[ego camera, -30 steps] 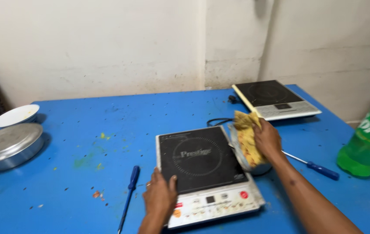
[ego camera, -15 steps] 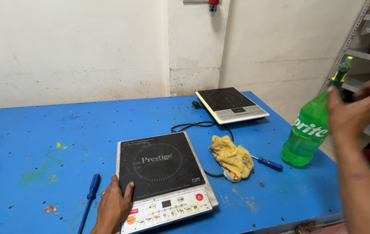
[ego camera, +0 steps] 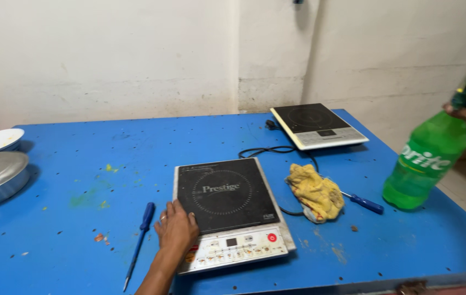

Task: The person uses a screwdriver to remove screws from the bottom of an induction cooker, wipes the base with a cloth, flips the cooker over, and applies a spray from a bottle before wiping the top surface.

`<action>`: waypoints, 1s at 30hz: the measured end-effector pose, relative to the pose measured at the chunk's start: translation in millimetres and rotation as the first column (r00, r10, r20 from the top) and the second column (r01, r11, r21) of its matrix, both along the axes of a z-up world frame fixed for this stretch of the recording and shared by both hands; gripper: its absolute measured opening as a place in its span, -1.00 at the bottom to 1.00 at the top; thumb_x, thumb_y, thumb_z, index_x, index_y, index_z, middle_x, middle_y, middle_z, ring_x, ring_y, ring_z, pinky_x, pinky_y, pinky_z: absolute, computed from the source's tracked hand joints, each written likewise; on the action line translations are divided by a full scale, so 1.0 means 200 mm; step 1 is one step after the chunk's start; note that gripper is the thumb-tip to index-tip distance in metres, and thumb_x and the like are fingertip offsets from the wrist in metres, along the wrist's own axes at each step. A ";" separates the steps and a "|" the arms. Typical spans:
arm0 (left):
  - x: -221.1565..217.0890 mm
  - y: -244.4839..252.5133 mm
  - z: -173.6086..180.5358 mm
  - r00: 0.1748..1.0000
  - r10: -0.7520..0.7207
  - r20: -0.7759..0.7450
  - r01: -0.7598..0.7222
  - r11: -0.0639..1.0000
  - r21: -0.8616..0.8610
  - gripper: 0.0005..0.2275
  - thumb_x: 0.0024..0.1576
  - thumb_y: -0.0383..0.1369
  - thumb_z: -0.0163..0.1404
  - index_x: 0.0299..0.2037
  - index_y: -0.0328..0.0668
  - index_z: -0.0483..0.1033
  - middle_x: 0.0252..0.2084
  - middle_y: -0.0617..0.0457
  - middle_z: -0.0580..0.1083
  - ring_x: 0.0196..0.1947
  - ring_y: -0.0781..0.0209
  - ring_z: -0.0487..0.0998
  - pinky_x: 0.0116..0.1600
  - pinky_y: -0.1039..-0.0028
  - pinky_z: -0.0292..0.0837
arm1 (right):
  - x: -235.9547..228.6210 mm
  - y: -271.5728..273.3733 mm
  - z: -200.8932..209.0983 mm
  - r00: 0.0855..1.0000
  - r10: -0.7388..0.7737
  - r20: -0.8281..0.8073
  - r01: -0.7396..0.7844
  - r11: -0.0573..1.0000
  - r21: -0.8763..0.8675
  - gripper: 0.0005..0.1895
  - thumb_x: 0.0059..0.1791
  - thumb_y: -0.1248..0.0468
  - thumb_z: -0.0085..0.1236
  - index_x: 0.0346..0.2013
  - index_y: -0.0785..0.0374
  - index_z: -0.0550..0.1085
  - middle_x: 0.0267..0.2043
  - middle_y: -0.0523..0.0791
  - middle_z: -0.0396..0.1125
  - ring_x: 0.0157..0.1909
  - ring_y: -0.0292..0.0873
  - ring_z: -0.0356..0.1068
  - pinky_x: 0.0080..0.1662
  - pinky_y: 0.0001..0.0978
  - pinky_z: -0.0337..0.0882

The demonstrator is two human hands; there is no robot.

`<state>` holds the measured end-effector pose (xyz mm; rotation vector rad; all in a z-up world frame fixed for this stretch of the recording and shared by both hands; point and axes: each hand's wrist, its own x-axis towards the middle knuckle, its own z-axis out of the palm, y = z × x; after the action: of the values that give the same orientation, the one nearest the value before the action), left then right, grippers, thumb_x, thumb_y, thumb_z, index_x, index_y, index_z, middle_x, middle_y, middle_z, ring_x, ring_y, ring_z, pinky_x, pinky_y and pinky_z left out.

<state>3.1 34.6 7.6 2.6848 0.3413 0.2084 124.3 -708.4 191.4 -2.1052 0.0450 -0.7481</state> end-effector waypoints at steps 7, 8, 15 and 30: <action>0.23 -0.60 0.01 0.923 -0.323 0.207 0.308 0.946 0.105 -0.37 0.12 -0.33 -0.04 0.39 -0.48 0.05 0.44 -0.35 0.11 0.47 -0.22 0.07 0.49 0.09 -0.10 | -0.08 0.12 -0.02 0.996 0.005 0.093 -0.008 1.000 0.022 -0.82 0.16 0.28 0.18 -0.07 0.38 0.47 -0.15 -0.10 0.42 -0.13 -0.16 0.38 -0.05 -0.22 0.39; 0.21 -0.70 0.03 0.910 -0.366 0.197 0.356 0.931 0.085 -0.36 0.12 -0.33 -0.03 0.39 -0.47 0.05 0.44 -0.34 0.11 0.47 -0.21 0.07 0.49 0.11 -0.09 | -0.10 0.16 -0.03 0.990 -0.023 0.139 0.024 1.000 -0.006 -0.78 0.12 0.32 0.09 0.04 0.32 0.39 -0.12 -0.12 0.45 -0.09 -0.19 0.43 -0.05 -0.25 0.41; -0.03 -1.21 0.25 0.752 -0.619 0.229 0.646 0.760 -0.067 -0.35 0.10 -0.37 0.03 0.39 -0.44 0.05 0.41 -0.37 0.14 0.45 -0.23 0.12 0.48 0.21 0.00 | -0.40 0.58 -0.01 0.920 -0.283 0.272 0.351 0.903 -0.246 -0.63 0.02 0.19 0.13 0.03 0.34 0.35 -0.10 0.24 0.41 0.00 0.34 0.40 -0.03 0.10 0.35; -0.48 -1.67 0.68 0.755 -0.414 0.508 0.647 0.593 -0.479 0.17 -0.22 -0.09 0.41 0.39 -0.63 -0.22 0.37 -0.50 0.13 0.35 -0.36 0.21 0.37 0.15 0.14 | -0.85 1.44 0.35 0.904 -0.169 0.393 0.213 0.974 -0.071 -0.37 -0.23 0.00 0.63 -0.42 0.35 0.33 -0.55 -0.04 0.30 -0.50 -0.21 0.22 -0.45 -0.33 0.26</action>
<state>-92.1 -300.3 144.4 1.8902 -0.4667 0.3056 -45.6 -419.7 261.2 -2.0400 -0.0057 -1.3010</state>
